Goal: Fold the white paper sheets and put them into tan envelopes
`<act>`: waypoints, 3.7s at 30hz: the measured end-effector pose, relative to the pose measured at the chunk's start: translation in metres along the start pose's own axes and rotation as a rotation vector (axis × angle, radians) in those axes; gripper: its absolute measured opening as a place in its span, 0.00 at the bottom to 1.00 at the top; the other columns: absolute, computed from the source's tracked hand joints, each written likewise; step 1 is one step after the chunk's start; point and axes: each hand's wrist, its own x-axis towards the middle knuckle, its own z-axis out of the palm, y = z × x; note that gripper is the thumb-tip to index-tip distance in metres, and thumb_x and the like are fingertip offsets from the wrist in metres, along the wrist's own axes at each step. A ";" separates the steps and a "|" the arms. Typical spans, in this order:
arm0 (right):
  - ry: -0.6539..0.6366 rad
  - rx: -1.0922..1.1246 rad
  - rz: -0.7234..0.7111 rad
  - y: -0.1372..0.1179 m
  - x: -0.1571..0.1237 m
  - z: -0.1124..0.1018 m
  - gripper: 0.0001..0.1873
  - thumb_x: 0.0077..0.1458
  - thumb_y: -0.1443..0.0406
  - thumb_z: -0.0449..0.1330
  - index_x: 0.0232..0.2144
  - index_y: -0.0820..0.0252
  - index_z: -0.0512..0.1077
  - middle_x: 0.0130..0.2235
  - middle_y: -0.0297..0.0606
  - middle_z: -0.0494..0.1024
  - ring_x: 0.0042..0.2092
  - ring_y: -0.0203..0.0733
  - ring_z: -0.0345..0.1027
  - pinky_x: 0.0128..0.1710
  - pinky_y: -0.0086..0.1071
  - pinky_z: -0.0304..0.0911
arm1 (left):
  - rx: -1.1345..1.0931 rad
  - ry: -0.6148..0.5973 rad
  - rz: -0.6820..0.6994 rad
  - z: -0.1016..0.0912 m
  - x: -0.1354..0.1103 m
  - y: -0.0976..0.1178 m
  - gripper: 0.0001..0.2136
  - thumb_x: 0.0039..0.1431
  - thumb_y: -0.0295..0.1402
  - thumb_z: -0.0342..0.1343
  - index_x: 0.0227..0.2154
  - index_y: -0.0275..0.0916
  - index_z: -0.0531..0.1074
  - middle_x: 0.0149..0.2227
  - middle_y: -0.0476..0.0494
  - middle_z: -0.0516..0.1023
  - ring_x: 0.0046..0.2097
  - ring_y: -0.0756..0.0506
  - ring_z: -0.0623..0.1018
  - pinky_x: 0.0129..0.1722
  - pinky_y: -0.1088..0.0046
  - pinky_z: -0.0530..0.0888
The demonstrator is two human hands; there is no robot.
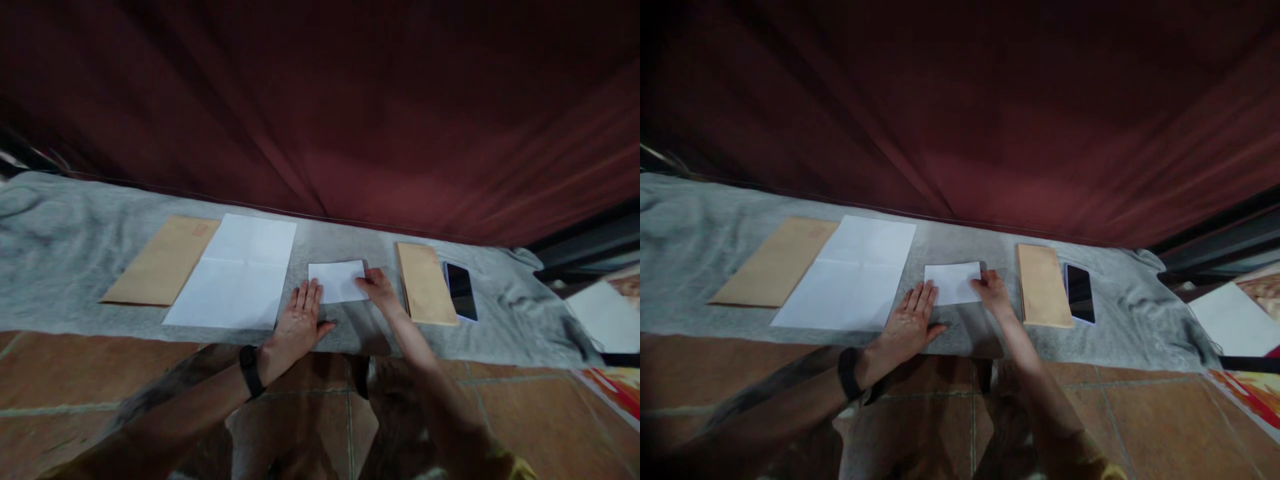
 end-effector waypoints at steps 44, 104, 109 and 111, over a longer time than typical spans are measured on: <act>0.007 -0.228 -0.075 -0.008 0.000 -0.017 0.07 0.57 0.68 0.56 0.30 0.59 0.75 0.31 0.35 0.80 0.36 0.40 0.72 0.32 0.28 0.57 | -1.246 -0.035 -0.546 -0.003 0.058 -0.030 0.28 0.54 0.32 0.59 0.59 0.40 0.63 0.26 0.58 0.69 0.21 0.51 0.70 0.19 0.77 0.68; -0.082 -0.731 -0.489 -0.011 -0.033 0.021 0.28 0.73 0.57 0.44 0.71 0.53 0.54 0.74 0.40 0.48 0.74 0.52 0.42 0.72 0.52 0.40 | -0.142 0.050 0.103 0.014 0.019 0.016 0.41 0.66 0.55 0.47 0.69 0.24 0.52 0.72 0.18 0.50 0.74 0.30 0.48 0.70 0.45 0.54; -0.083 -0.745 -0.479 -0.011 -0.032 0.022 0.29 0.74 0.56 0.42 0.72 0.52 0.53 0.74 0.39 0.47 0.74 0.51 0.41 0.72 0.51 0.38 | -0.125 0.001 0.111 0.011 0.022 0.023 0.39 0.67 0.52 0.46 0.70 0.24 0.50 0.72 0.22 0.51 0.74 0.32 0.47 0.72 0.46 0.48; -0.071 -0.758 -0.472 -0.010 -0.033 0.023 0.29 0.74 0.55 0.42 0.72 0.52 0.53 0.74 0.39 0.48 0.74 0.51 0.42 0.72 0.50 0.38 | -0.119 -0.010 0.099 0.011 0.023 0.026 0.39 0.67 0.51 0.46 0.70 0.24 0.51 0.72 0.23 0.51 0.74 0.32 0.48 0.72 0.47 0.48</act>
